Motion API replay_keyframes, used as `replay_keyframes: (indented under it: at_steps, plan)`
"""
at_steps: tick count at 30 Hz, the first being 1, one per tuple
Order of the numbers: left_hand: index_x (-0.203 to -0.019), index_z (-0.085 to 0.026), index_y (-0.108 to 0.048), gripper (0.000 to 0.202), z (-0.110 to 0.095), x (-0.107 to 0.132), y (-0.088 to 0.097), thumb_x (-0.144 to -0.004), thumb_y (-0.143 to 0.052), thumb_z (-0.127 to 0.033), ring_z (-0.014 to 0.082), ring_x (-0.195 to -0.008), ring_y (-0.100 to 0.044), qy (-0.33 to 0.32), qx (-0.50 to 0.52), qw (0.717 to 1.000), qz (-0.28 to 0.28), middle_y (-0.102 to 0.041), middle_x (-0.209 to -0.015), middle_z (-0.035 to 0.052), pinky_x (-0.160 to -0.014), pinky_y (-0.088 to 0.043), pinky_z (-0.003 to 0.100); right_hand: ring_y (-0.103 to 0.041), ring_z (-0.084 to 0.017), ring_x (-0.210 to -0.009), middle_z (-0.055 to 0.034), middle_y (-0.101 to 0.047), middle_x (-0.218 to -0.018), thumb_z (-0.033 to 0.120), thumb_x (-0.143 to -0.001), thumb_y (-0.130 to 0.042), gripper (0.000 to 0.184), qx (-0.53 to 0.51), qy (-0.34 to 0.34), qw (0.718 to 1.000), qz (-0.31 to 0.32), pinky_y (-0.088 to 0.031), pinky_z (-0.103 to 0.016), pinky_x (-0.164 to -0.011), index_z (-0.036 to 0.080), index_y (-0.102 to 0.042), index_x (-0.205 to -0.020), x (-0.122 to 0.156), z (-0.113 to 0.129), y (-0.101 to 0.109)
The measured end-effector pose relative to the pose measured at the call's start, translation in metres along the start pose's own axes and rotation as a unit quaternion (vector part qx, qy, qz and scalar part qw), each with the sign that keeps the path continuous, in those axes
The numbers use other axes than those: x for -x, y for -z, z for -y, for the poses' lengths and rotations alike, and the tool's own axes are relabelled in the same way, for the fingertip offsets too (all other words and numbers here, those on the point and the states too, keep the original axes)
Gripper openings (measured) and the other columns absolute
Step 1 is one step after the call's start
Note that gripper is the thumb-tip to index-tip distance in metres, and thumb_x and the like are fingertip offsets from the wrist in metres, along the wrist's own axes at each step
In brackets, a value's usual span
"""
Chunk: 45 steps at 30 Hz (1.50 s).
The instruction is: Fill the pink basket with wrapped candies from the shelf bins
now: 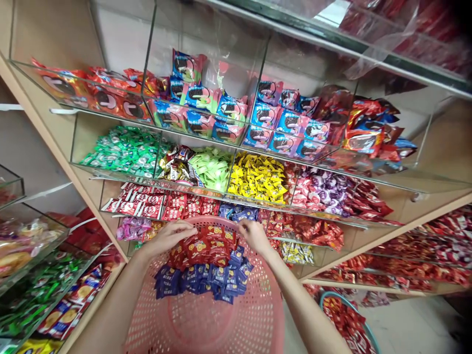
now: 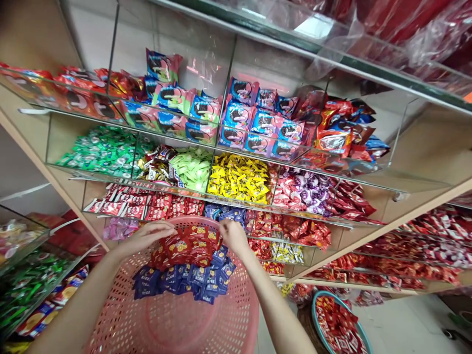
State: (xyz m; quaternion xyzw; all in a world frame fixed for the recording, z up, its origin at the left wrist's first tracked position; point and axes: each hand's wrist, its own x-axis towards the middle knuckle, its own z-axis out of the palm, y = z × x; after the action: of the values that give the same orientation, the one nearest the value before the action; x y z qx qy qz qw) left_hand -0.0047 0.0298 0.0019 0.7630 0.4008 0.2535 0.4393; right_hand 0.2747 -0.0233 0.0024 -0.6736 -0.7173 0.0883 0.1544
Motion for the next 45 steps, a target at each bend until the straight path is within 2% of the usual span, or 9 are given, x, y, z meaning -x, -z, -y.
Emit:
replay_keyframes:
  at_steps: [5, 13, 23, 27, 30, 34, 37, 40, 45]
  plan:
    - [-0.087, -0.024, -0.072, 0.033, -0.003, 0.002, 0.000, -0.074, -0.055, -0.049, 0.0209, -0.099, -0.058, 0.007, 0.004, 1.000, -0.002, -0.068, -0.102, 0.0016, -0.092, -0.041, 0.031, -0.059, -0.019, -0.094, -0.0096, -0.062, -0.107, 0.017, -0.084, -0.044, 0.029, 0.091, -0.034, 0.995, 0.016, -0.040, -0.024, -0.073, 0.017, -0.056, -0.110, -0.046, -0.060, -0.017]
    - [-0.085, -0.025, -0.072, 0.033, -0.002, 0.002, 0.000, -0.074, -0.054, -0.051, 0.0203, -0.096, -0.059, 0.000, -0.007, 1.000, -0.013, -0.069, -0.099, 0.0010, -0.089, -0.042, 0.029, -0.046, -0.022, -0.113, -0.0116, -0.048, -0.128, 0.006, -0.080, -0.045, 0.045, 0.149, 0.001, 0.988, 0.040, -0.035, -0.028, -0.092, 0.017, -0.048, -0.123, -0.076, -0.066, -0.044]
    - [-0.087, -0.024, -0.071, 0.036, 0.003, 0.000, -0.001, -0.075, -0.052, -0.053, 0.0200, -0.098, -0.058, 0.006, -0.011, 1.000, -0.011, -0.067, -0.102, 0.0016, -0.092, -0.041, 0.029, -0.051, -0.022, -0.106, -0.0130, -0.050, -0.122, 0.024, -0.086, -0.042, 0.040, 0.130, -0.021, 0.991, -0.020, -0.040, -0.028, -0.084, 0.016, -0.043, -0.126, -0.052, -0.072, -0.029]
    - [-0.088, -0.024, -0.071, 0.035, 0.006, -0.001, -0.002, -0.074, -0.054, -0.052, 0.0205, -0.100, -0.057, 0.005, 0.002, 1.000, -0.014, -0.067, -0.102, 0.0018, -0.091, -0.041, 0.030, -0.057, -0.019, -0.085, -0.0105, -0.060, -0.104, 0.039, -0.082, -0.050, 0.039, -0.092, -0.036, 0.993, -0.072, -0.043, -0.028, -0.072, 0.014, -0.055, -0.111, -0.024, -0.061, -0.016]
    - [-0.087, -0.024, -0.071, 0.034, 0.008, -0.002, -0.003, -0.074, -0.055, -0.051, 0.0204, -0.099, -0.058, 0.005, 0.009, 1.000, -0.019, -0.068, -0.101, 0.0017, -0.090, -0.042, 0.030, -0.051, -0.012, -0.058, -0.0051, -0.064, -0.084, 0.049, -0.077, -0.053, 0.042, -0.357, -0.074, 0.931, -0.009, -0.039, -0.025, -0.054, 0.015, -0.059, -0.102, -0.001, -0.037, -0.008]
    - [-0.088, -0.024, -0.071, 0.035, 0.006, -0.001, -0.005, -0.075, -0.054, -0.051, 0.0201, -0.098, -0.059, 0.002, 0.022, 1.000, -0.016, -0.068, -0.102, 0.0016, -0.090, -0.042, 0.029, -0.041, -0.007, -0.049, -0.0044, -0.065, -0.085, 0.050, -0.078, -0.054, 0.037, -0.618, -0.124, 0.758, 0.164, -0.035, -0.020, -0.048, 0.018, -0.060, -0.095, 0.019, 0.010, -0.004]
    - [-0.094, -0.026, -0.070, 0.035, 0.002, 0.002, -0.005, -0.076, -0.052, -0.051, 0.0200, -0.100, -0.058, 0.011, 0.030, 0.999, -0.018, -0.067, -0.106, 0.0003, -0.092, -0.041, 0.030, -0.041, -0.005, -0.049, -0.0049, -0.065, -0.084, 0.045, -0.078, -0.056, 0.033, -0.685, -0.141, 0.667, 0.255, -0.033, -0.018, -0.048, 0.016, -0.062, -0.093, 0.021, 0.040, -0.012]
    - [-0.095, -0.026, -0.070, 0.035, 0.000, 0.003, -0.004, -0.077, -0.052, -0.050, 0.0197, -0.102, -0.057, 0.004, 0.029, 0.999, -0.016, -0.067, -0.107, 0.0012, -0.093, -0.040, 0.031, -0.042, -0.004, -0.049, -0.0042, -0.066, -0.081, 0.043, -0.078, -0.057, 0.031, -0.705, -0.136, 0.626, 0.304, -0.030, -0.017, -0.047, 0.015, -0.062, -0.089, 0.017, 0.062, -0.026]
    - [-0.083, -0.023, -0.072, 0.031, 0.007, 0.003, -0.002, -0.072, -0.059, -0.050, 0.0187, -0.099, -0.057, -0.021, 0.020, 1.000, -0.004, -0.064, -0.107, 0.0038, -0.091, -0.042, 0.031, -0.042, -0.005, -0.047, -0.0027, -0.065, -0.072, 0.048, -0.075, -0.059, 0.034, -0.699, -0.119, 0.624, 0.328, -0.028, -0.018, -0.046, 0.014, -0.060, -0.079, 0.013, 0.085, -0.044]
